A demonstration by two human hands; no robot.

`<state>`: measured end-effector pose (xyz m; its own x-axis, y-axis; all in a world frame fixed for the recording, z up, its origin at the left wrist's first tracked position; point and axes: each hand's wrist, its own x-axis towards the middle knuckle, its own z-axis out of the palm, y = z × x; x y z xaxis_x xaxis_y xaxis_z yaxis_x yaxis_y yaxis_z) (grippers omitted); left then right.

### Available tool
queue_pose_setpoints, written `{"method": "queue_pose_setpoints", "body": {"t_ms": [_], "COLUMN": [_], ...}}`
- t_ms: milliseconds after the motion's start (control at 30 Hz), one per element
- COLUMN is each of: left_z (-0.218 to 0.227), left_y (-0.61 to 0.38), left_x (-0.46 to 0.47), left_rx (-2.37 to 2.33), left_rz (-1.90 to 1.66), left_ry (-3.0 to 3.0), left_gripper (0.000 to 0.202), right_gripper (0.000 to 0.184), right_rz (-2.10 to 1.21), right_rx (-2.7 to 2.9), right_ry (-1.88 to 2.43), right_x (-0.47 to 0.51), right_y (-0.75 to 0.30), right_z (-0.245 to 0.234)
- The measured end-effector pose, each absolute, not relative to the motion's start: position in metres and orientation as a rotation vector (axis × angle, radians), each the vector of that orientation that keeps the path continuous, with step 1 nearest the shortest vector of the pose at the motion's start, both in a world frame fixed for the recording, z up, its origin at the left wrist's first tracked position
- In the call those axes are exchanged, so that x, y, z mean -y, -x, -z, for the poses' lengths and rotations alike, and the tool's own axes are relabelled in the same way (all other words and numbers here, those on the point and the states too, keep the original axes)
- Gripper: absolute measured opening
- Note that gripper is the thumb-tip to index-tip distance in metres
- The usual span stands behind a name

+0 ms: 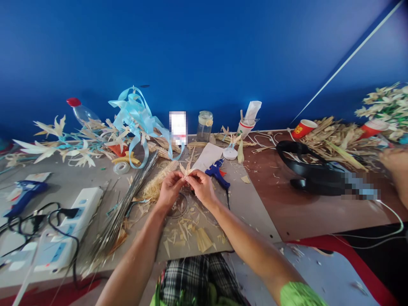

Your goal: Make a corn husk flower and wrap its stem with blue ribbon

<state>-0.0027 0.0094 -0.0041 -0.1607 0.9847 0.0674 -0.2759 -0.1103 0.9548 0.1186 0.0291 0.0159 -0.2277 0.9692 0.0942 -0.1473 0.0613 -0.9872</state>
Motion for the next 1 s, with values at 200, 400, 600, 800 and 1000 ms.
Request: {"method": "queue_pose_setpoints", "body": {"t_ms": [200, 400, 600, 800, 1000], "left_z": [0.001, 0.002, 0.003, 0.001, -0.003], "left_y": [0.001, 0.003, 0.001, 0.003, 0.001], "left_x": [-0.007, -0.006, -0.008, -0.007, -0.006], "left_rx": [-1.049, -1.072, -1.056, -1.110, -1.171], "left_rz": [-1.480, -1.457, -1.465, -1.414, -1.397], "left_ry": [-1.009, -1.013, -0.966, -1.038, -1.096], "left_gripper": [0.019, 0.020, 0.021, 0.022, 0.023], "right_gripper": [0.017, 0.015, 0.013, 0.012, 0.013], "right_rz": [-1.388, -1.329, -1.277, -1.248, -1.210], "right_rx": [1.270, 1.339, 1.416, 1.443, 1.471], "right_ry": [0.961, 0.943, 0.938, 0.978, 0.991], "right_x": [-0.031, -0.031, -0.033, -0.033, -0.034], "right_y": [-0.119, -0.120, -0.119, -0.121, -0.120], "right_z": [-0.013, -0.009, -0.005, -0.006, -0.005]}}
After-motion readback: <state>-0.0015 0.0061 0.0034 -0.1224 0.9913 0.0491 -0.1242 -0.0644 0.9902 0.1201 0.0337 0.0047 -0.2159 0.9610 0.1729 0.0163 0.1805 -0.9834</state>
